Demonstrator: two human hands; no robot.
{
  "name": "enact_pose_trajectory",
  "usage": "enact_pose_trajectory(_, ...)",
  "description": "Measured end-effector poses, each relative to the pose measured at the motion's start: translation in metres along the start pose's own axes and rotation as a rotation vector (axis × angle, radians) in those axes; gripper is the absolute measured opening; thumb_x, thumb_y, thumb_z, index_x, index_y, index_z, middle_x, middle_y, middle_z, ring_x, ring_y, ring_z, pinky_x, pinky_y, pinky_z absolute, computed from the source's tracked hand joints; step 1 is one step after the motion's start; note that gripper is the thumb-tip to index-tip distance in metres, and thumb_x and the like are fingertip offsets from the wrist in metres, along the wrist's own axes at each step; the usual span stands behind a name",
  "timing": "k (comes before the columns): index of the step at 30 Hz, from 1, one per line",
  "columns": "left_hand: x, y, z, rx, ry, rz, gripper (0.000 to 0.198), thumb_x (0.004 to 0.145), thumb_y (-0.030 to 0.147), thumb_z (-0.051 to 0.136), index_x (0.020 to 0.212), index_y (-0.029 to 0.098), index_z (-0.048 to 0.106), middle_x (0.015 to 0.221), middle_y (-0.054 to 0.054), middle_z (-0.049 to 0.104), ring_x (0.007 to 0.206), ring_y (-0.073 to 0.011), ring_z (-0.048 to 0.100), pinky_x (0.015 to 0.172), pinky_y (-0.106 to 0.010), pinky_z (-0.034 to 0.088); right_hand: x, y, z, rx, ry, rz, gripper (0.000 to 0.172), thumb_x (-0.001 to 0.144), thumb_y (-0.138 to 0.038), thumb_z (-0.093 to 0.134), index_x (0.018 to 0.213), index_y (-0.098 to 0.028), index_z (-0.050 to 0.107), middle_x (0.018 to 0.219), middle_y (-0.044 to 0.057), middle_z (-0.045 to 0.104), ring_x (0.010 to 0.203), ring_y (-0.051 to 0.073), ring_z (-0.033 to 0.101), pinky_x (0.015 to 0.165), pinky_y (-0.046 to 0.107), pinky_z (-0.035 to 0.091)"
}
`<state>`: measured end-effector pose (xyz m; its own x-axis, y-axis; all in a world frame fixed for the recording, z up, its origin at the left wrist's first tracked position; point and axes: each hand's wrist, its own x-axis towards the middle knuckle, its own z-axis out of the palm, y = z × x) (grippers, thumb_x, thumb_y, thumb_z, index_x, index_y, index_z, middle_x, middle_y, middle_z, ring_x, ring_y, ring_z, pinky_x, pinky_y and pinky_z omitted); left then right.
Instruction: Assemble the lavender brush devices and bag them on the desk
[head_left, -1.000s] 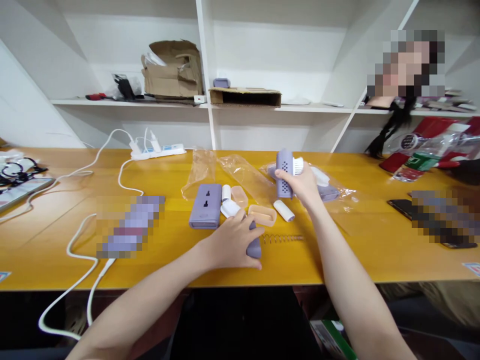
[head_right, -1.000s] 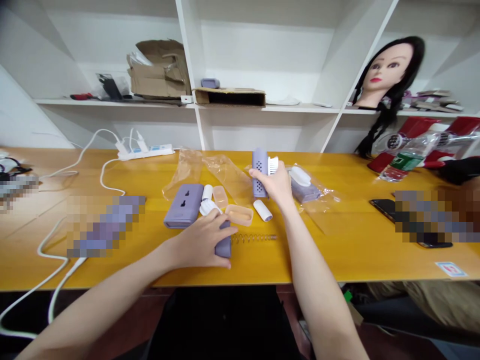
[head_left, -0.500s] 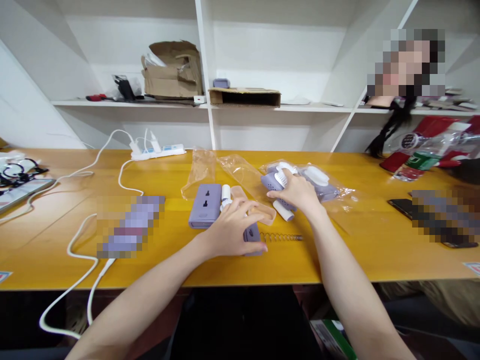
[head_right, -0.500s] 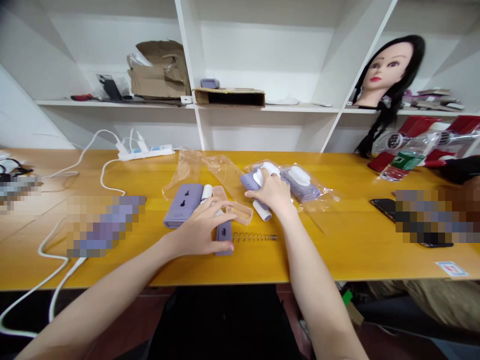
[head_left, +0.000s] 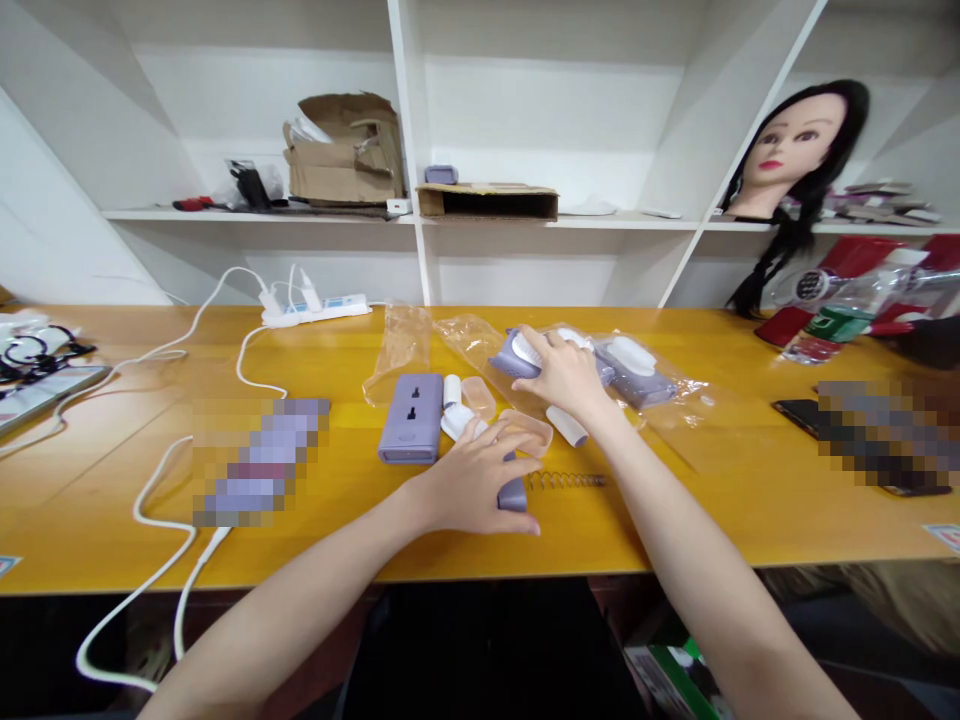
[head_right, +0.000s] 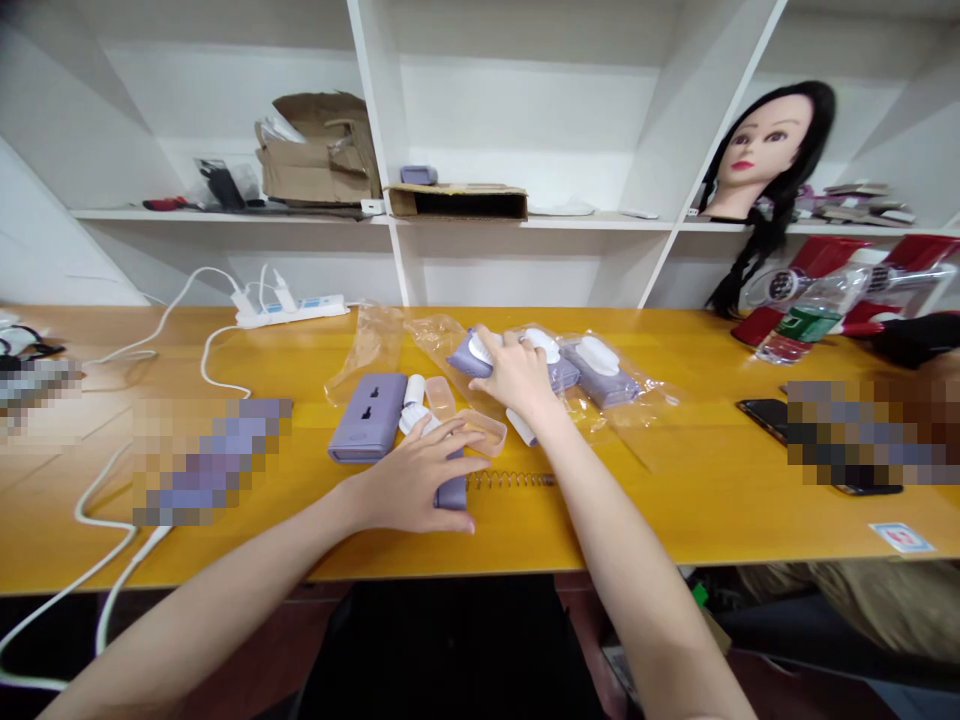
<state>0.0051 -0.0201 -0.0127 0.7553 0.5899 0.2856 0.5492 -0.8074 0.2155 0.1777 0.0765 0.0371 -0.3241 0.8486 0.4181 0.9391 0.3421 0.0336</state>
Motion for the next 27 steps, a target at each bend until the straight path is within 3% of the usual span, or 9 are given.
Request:
enact_pose_trajectory(5, -0.001, -0.001, -0.002, -0.012, 0.001, -0.012, 0.058, 0.075, 0.059, 0.062, 0.123, 0.026, 0.058, 0.140, -0.010, 0.050, 0.133, -0.0345, 0.037, 0.105, -0.062, 0.028, 0.019, -0.008, 0.018, 0.008, -0.145, -0.045, 0.076, 0.071, -0.049, 0.070, 0.138, -0.027, 0.041, 0.121, 0.017, 0.060, 0.107, 0.037, 0.059, 0.087, 0.047, 0.042)
enact_pose_trajectory(9, -0.001, -0.001, -0.003, -0.006, -0.004, -0.019, 0.058, 0.076, 0.060, 0.061, 0.121, 0.024, 0.059, 0.139, -0.009, 0.051, 0.133, -0.0345, 0.037, 0.103, -0.063, 0.029, 0.024, -0.004, 0.033, 0.026, -0.178, -0.054, 0.079, 0.068, -0.049, 0.073, 0.137, -0.023, 0.044, 0.120, 0.019, 0.061, 0.106, 0.038, 0.060, 0.085, 0.047, 0.045)
enact_pose_trajectory(13, -0.001, -0.002, -0.002, -0.008, 0.004, -0.024, 0.060, 0.075, 0.059, 0.062, 0.123, 0.024, 0.057, 0.139, -0.008, 0.051, 0.133, -0.0321, 0.037, 0.106, -0.059, 0.029, 0.023, 0.008, 0.035, 0.137, -0.175, -0.044, 0.063, 0.079, -0.055, 0.060, 0.131, -0.021, 0.050, 0.116, 0.017, 0.065, 0.105, 0.035, 0.062, 0.085, 0.044, 0.046)
enact_pose_trajectory(17, -0.001, -0.002, -0.003, -0.019, 0.007, -0.015, 0.059, 0.076, 0.060, 0.061, 0.124, 0.026, 0.057, 0.139, -0.008, 0.051, 0.132, -0.0323, 0.038, 0.106, -0.060, 0.027, 0.022, 0.023, 0.029, 0.291, -0.127, -0.016, 0.049, 0.091, -0.044, 0.045, 0.130, -0.015, 0.051, 0.121, 0.016, 0.064, 0.113, 0.028, 0.060, 0.093, 0.038, 0.044)
enact_pose_trajectory(19, 0.000, -0.002, -0.005, -0.039, 0.005, -0.016, 0.059, 0.076, 0.060, 0.060, 0.124, 0.026, 0.057, 0.139, -0.009, 0.051, 0.132, -0.0337, 0.038, 0.105, -0.064, 0.025, 0.021, 0.029, 0.029, 0.328, -0.123, -0.012, 0.053, 0.089, -0.044, 0.049, 0.132, -0.014, 0.048, 0.126, 0.015, 0.062, 0.115, 0.027, 0.059, 0.095, 0.037, 0.043)
enact_pose_trajectory(23, 0.000, -0.002, -0.011, -0.102, 0.023, -0.025, 0.056, 0.077, 0.057, 0.060, 0.125, 0.028, 0.055, 0.139, -0.009, 0.051, 0.132, -0.0334, 0.038, 0.104, -0.066, 0.024, 0.018, 0.031, 0.038, 0.384, -0.187, 0.004, 0.079, 0.068, -0.046, 0.072, 0.135, -0.015, 0.044, 0.126, 0.016, 0.061, 0.113, 0.031, 0.059, 0.091, 0.039, 0.046)
enact_pose_trajectory(27, 0.000, -0.007, -0.010, -0.192, 0.177, -0.077, 0.038, 0.083, 0.044, 0.058, 0.118, 0.029, 0.060, 0.138, -0.008, 0.052, 0.132, -0.0290, 0.042, 0.108, -0.057, 0.027, 0.016, 0.027, 0.042, 0.364, -0.191, 0.006, 0.078, 0.063, -0.042, 0.076, 0.130, -0.015, 0.047, 0.117, 0.015, 0.065, 0.108, 0.032, 0.061, 0.087, 0.039, 0.046)
